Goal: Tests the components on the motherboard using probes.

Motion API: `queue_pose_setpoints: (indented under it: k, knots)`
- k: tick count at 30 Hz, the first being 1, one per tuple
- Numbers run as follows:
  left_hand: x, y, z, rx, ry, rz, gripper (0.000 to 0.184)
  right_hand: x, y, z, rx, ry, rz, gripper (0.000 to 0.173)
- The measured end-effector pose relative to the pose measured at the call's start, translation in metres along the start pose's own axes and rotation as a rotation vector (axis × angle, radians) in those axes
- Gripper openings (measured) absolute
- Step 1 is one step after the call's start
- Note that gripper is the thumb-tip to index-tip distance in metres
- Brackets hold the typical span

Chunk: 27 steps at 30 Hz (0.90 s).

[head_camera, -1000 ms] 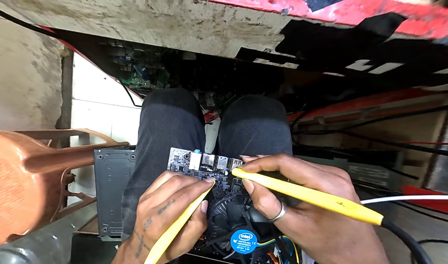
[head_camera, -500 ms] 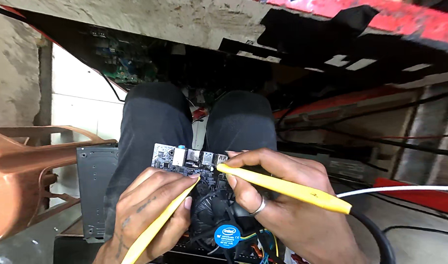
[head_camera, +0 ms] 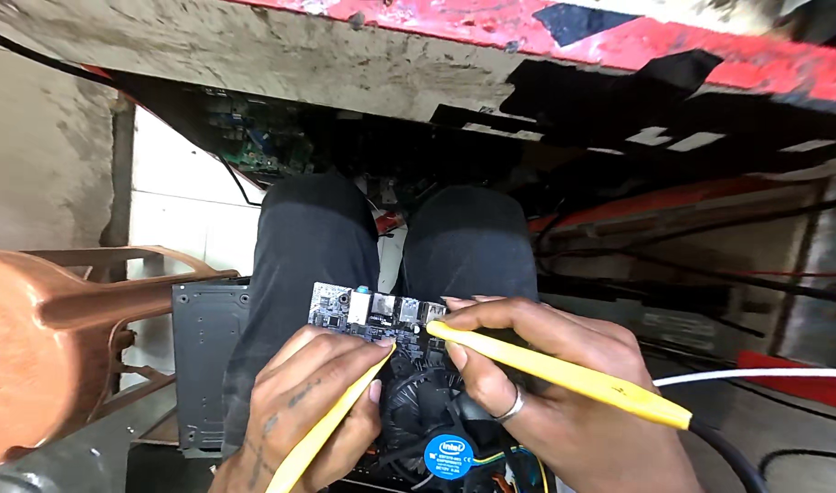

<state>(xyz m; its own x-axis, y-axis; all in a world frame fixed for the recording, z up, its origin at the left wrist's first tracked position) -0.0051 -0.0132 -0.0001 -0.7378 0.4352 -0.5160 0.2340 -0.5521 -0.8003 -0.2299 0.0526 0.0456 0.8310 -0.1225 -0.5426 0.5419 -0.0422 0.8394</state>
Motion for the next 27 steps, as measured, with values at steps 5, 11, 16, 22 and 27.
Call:
queue_pose_setpoints:
  k: [5, 11, 16, 22, 27]
  knots:
    - [-0.0002, -0.0004, 0.0002, 0.001, 0.007, 0.002, 0.026, 0.0005, 0.0003, 0.0003, 0.004, -0.007, 0.000, 0.018]
    - [-0.0006, -0.0015, 0.0010, 0.001, 0.010, 0.000, 0.027, -0.0001, 0.0003, 0.0010, 0.004, -0.001, -0.011, 0.018]
    - [-0.0006, -0.0010, 0.0008, 0.008, 0.006, -0.007, 0.026, -0.0007, 0.0005, 0.0003, 0.004, 0.007, -0.024, 0.019]
    - [-0.0009, -0.0012, 0.0009, 0.007, 0.009, -0.006, 0.026, -0.0001, 0.0002, 0.0005, 0.008, 0.007, -0.020, 0.018]
    - [-0.0008, -0.0014, 0.0009, 0.005, 0.006, -0.007, 0.026, 0.0000, 0.0002, 0.0002, 0.009, 0.003, -0.028, 0.018]
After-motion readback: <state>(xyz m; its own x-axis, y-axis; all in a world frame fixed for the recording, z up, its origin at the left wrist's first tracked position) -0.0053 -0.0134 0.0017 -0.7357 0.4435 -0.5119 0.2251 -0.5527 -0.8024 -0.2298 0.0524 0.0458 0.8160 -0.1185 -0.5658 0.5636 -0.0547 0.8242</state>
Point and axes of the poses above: each hand's wrist, its own z-axis towards the middle knuckle, its own x-axis out of the palm, y = z × x, the point moved 1 cm from there along z, towards the middle knuckle, and after that the axes turned 2 degrees about y, right-handed, at the moved point
